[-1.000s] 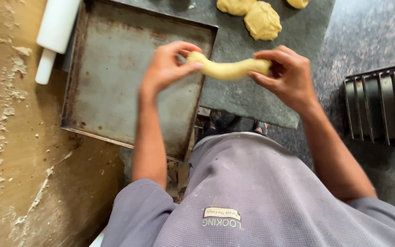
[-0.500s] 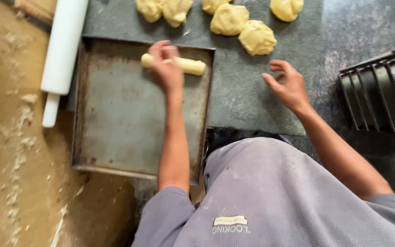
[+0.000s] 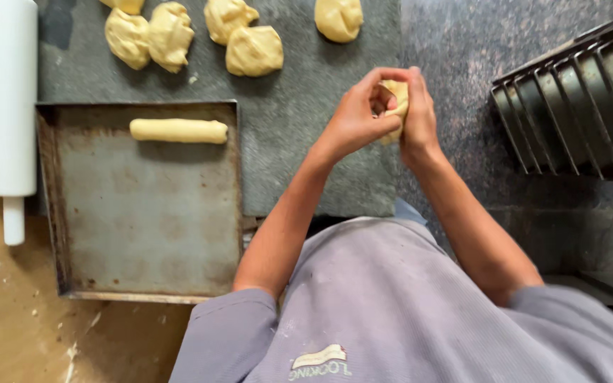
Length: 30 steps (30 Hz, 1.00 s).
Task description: The person shapes pieces of dough into long rolls by hand on a counter and places them onto a metal tray.
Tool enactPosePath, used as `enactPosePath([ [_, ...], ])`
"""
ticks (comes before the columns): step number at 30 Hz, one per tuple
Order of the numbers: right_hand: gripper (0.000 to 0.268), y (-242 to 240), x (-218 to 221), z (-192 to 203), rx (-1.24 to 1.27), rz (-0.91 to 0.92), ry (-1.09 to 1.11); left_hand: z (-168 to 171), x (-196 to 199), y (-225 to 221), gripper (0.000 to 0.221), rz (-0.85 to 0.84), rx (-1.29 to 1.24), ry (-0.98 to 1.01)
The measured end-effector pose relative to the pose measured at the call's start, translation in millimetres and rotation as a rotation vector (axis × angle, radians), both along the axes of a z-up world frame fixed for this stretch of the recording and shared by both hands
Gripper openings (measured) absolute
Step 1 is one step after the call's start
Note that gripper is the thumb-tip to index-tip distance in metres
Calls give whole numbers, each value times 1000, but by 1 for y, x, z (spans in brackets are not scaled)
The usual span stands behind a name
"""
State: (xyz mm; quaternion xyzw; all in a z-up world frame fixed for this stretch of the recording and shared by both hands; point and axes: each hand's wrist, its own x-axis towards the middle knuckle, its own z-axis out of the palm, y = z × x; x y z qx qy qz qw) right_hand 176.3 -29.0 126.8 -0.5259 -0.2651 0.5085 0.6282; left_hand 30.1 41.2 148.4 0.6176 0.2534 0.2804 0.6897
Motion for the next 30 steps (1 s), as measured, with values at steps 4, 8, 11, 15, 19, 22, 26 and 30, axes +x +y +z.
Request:
enactPosePath([
  [4, 36, 20, -7, 34, -365, 202, 453, 12, -30, -9, 61, 346, 102, 156],
  [8, 36, 46, 29, 85, -33, 298, 198, -27, -103, -19, 48, 722, 305, 582],
  [11, 34, 42, 24, 81, 96, 237, -243, -64, -144, -28, 26, 712, 426, 664],
  [15, 31, 1, -71, 22, 129, 315, -1205, -88, -159, -18, 9, 720, 519, 631],
  [19, 30, -41, -128, -4, 24, 455, -1612, -90, -153, -19, 7, 760, 649, 669],
  [22, 19, 16, -105, -22, 233, -45, -1820, -81, -158, -13, 6, 752, 671, 614],
  [26, 10, 64, -86, -49, 176, 148, -1936, -77, -157, -18, 8, 736, 625, 633],
  [30, 22, -9, -121, -50, 211, 73, -1689, -67, -151, -19, 10, 781, 271, 540],
])
